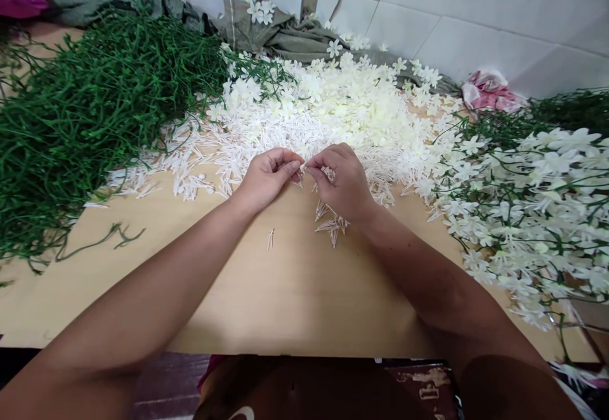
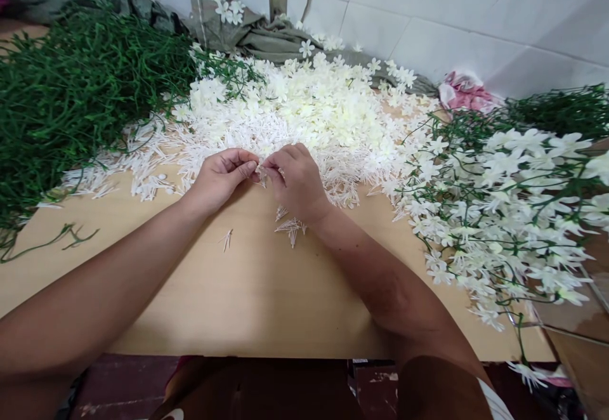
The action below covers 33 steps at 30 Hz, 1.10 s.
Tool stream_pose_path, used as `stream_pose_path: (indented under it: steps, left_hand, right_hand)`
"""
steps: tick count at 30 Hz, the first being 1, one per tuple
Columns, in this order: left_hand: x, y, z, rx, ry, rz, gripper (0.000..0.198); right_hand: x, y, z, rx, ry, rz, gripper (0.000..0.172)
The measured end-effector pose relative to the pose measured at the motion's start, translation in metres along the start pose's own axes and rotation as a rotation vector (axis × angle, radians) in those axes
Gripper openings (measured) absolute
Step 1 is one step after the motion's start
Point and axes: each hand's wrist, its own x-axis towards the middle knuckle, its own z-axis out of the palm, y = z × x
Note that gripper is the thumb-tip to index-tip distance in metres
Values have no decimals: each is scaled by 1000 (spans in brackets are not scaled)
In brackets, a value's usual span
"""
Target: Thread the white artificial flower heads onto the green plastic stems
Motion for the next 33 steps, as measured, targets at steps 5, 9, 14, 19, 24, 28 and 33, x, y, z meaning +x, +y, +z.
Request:
stream_pose_path:
  steps: [5, 9, 14, 19, 24, 28, 33]
  left_hand:
    - [1, -1, 1, -52, 31, -25, 6]
    - [1, 0, 0, -110, -17, -32, 6]
    - [2, -3, -2, -156, -63, -38, 9]
    - [2, -3, -1, -236, -38, -14, 21]
    - [-2, 3, -1, -149, -82, -57, 18]
    - [9, 24, -17, 193, 6, 16, 12]
    - [58, 49, -43, 1010, 294, 360, 25]
  right_hand:
    - [1, -6, 0, -145, 3, -97, 18]
    - [0, -8, 4, 1, 34, -15, 10]
    - [-1, -3, 5, 271, 46, 185, 13]
    - [0, -3, 7, 424, 6, 197, 5]
    - [0, -3, 8, 487, 7, 213, 7]
    - [0, 0, 6, 496, -17, 225, 9]
    - [-3, 2, 12, 576, -108, 306, 10]
